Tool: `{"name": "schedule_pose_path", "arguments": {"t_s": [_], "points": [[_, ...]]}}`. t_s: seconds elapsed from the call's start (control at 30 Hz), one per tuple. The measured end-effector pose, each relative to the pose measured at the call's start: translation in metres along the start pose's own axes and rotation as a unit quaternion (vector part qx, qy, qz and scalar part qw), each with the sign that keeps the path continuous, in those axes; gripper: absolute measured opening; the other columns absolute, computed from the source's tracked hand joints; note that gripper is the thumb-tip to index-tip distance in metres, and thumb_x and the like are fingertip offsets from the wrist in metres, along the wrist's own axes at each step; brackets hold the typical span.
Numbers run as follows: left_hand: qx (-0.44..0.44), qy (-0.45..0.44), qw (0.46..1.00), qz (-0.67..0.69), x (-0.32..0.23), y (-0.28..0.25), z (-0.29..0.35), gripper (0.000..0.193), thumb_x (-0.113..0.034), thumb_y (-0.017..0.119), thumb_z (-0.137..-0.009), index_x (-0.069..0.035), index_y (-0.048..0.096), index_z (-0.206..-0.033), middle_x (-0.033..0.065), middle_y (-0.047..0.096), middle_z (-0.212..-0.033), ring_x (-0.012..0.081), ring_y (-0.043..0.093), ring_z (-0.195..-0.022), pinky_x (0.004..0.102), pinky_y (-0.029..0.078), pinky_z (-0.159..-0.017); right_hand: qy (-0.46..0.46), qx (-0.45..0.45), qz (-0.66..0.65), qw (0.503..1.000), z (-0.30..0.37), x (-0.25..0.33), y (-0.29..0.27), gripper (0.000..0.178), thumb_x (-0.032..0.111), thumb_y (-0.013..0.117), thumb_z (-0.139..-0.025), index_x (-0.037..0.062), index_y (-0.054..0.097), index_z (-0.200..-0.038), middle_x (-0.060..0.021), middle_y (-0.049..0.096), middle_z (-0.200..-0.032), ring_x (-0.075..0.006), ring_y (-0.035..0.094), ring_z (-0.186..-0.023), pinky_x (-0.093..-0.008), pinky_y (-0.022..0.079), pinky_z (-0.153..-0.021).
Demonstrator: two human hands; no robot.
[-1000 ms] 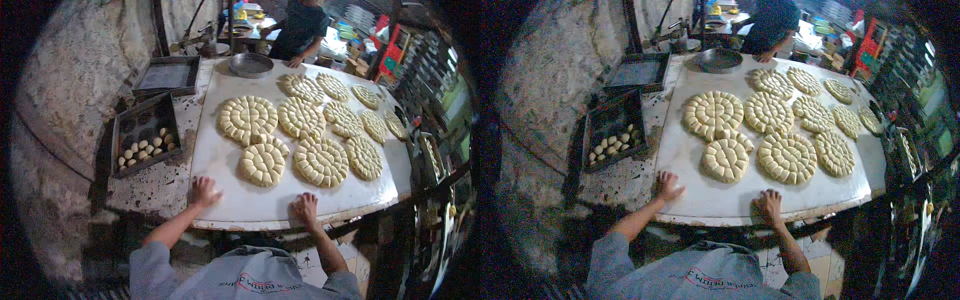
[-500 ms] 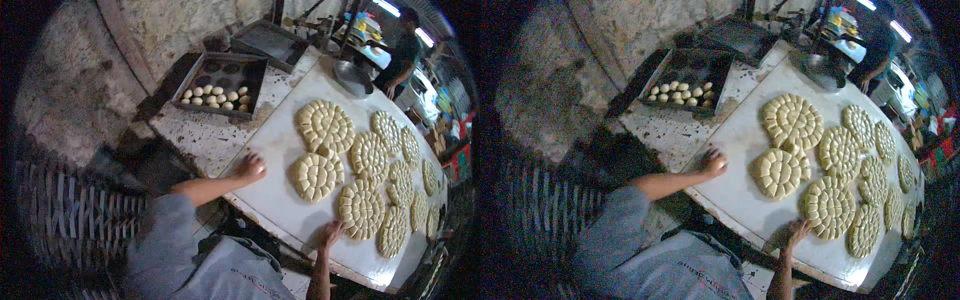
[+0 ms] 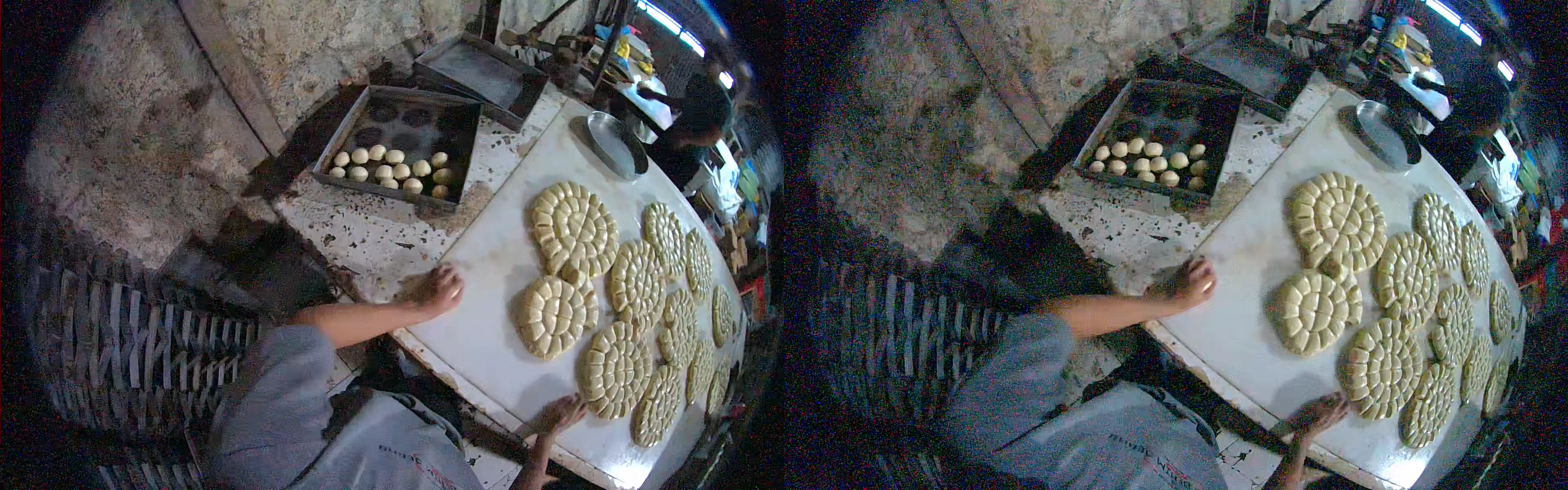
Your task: Shaping and arranging pieces of dough into decorative bread patterns on a work table.
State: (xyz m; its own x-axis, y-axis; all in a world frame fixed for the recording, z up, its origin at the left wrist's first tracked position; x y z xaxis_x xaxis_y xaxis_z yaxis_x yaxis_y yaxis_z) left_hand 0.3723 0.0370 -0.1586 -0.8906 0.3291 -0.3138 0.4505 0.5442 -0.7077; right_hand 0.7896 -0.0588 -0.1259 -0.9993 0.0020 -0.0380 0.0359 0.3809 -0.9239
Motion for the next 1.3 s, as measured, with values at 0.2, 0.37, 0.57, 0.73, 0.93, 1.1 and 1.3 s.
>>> {"name": "schedule_pose_path", "arguments": {"t_s": [0.2,0.37,0.57,0.73,0.93,1.1,1.3], "points": [[0.199,-0.019,0.977,0.08,-0.037,-0.038,-0.036,0.03,-0.012,0.063,-0.06,-0.003,0.055,-0.088,0.0152,0.053,-0.089,0.0298,0.049,-0.09,0.0409,0.041,-0.078,0.106,0.027,0.007,0.994,-0.011,0.024,0.015,0.024,0.021,0.055,-0.074,-0.0012,0.061,-0.067,-0.0156,0.051,-0.09,-0.0324,0.045,-0.093,-0.0417,0.036,-0.08],[0.226,-0.053,0.932,0.278,0.109,-0.129,-0.11,0.013,-0.001,0.056,-0.065,-0.001,0.059,-0.078,0.0175,0.06,-0.073,0.0314,0.058,-0.067,0.0397,0.047,-0.062,0.304,0.128,-0.168,0.929,0.004,0.097,-0.047,0.038,0.013,0.057,-0.073,-0.0001,0.052,-0.109,-0.0155,0.052,-0.094,-0.0286,0.05,-0.089,-0.0406,0.04,-0.075],[0.044,-0.113,0.993,0.002,0.394,-0.136,-0.176,0.035,-0.019,0.054,-0.077,-0.003,0.056,-0.108,0.021,0.059,-0.101,0.0307,0.059,-0.095,0.0397,0.047,-0.079,0.335,0.13,-0.686,0.633,-0.075,0.234,-0.076,0.042,0.013,0.054,-0.082,0.002,0.045,-0.122,-0.0087,0.054,-0.107,-0.0154,0.052,-0.095,-0.0274,0.045,-0.077],[0.091,-0.182,0.967,0.155,0.403,-0.161,-0.155,0.047,-0.021,0.051,-0.086,0.0,0.041,-0.127,0.0187,0.043,-0.129,0.0292,0.042,-0.119,0.0365,0.035,-0.098,0.198,0.1,-0.522,0.824,-0.157,0.332,-0.006,0.028,0.016,0.05,-0.088,0.0002,0.053,-0.111,-0.0113,0.059,-0.104,-0.0188,0.054,-0.094,-0.0302,0.044,-0.082],[-0.032,-0.399,0.761,0.511,0.374,-0.298,-0.062,0.043,-0.024,0.044,-0.091,0.0,0.043,-0.127,0.0131,0.051,-0.123,0.022,0.047,-0.115,0.0353,0.033,-0.1,0.191,0.011,-0.356,0.915,-0.168,0.401,-0.011,0.023,0.02,0.052,-0.088,0.0004,0.058,-0.097,-0.0132,0.058,-0.088,-0.0214,0.055,-0.074,-0.0319,0.045,-0.069],[0.051,-0.429,0.765,0.478,0.323,-0.271,-0.024,0.041,-0.028,0.045,-0.09,-0.002,0.047,-0.121,0.0113,0.056,-0.114,0.0198,0.054,-0.101,0.0335,0.038,-0.093,0.083,0.112,-0.357,0.924,-0.158,0.494,-0.003,0.024,0.02,0.059,-0.083,0.0035,0.056,-0.1,-0.0164,0.054,-0.095,-0.0314,0.05,-0.089,-0.038,0.041,-0.078],[0.055,-0.378,0.71,0.592,0.206,-0.242,-0.07,0.029,-0.019,0.05,-0.089,-0.002,0.052,-0.111,0.0101,0.06,-0.104,0.0166,0.056,-0.094,0.032,0.043,-0.086,-0.12,0.016,-0.21,0.97,-0.162,0.571,0.049,0.037,0.023,0.062,-0.078,0.0038,0.05,-0.108,-0.018,0.051,-0.1,-0.035,0.046,-0.093,-0.0442,0.037,-0.083]]}}
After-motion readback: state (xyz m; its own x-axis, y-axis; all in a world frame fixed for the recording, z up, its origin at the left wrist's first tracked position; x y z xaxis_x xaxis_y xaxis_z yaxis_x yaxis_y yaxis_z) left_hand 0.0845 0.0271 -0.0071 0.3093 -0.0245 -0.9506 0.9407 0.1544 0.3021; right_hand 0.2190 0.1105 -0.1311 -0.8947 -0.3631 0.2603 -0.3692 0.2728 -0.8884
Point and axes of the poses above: each hand's wrist, its own z-axis away from the middle knuckle, its own y-axis out of the palm, x = y × z, the point moved 3 cm from there along -z, towards the middle knuckle
